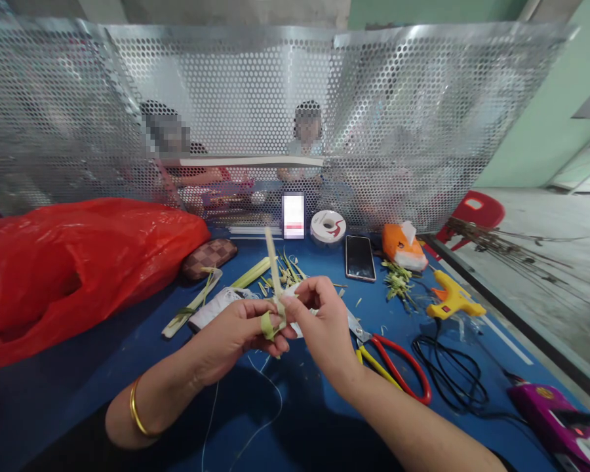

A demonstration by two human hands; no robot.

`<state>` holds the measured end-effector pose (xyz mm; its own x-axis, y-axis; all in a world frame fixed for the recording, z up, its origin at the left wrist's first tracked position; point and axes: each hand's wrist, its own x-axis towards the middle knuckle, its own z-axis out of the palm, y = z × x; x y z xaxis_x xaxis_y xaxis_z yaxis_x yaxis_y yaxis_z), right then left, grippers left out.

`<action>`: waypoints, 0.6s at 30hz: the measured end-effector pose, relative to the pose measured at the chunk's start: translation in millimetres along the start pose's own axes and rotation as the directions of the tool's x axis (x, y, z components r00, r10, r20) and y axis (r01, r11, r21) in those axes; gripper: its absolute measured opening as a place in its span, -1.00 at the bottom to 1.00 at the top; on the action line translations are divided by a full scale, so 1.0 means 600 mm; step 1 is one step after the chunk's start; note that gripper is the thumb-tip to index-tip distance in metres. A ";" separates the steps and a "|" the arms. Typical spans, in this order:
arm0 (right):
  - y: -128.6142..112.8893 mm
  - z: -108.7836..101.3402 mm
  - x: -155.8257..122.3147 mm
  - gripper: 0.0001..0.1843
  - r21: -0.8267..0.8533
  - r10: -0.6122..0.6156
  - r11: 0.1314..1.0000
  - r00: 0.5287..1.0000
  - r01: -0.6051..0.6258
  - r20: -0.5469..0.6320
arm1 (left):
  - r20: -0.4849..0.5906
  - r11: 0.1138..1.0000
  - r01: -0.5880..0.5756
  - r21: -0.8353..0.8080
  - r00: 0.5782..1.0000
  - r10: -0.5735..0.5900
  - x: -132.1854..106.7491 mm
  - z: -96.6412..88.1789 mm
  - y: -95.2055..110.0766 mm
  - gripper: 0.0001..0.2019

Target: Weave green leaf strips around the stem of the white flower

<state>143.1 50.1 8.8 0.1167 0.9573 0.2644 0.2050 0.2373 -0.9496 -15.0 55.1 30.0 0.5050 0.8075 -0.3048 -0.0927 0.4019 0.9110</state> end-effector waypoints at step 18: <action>0.002 0.000 0.005 -0.83 0.429 0.192 0.884 0.981 -0.189 0.036 | -0.051 0.996 0.021 -0.084 0.998 -0.026 0.003 0.003 -0.004 -0.83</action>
<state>143.6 53.2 8.2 0.1190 0.9904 0.0706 -0.2575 0.0995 -0.9612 -12.1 54.7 27.6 0.4626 0.8180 -0.3419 -0.1534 0.4536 0.8779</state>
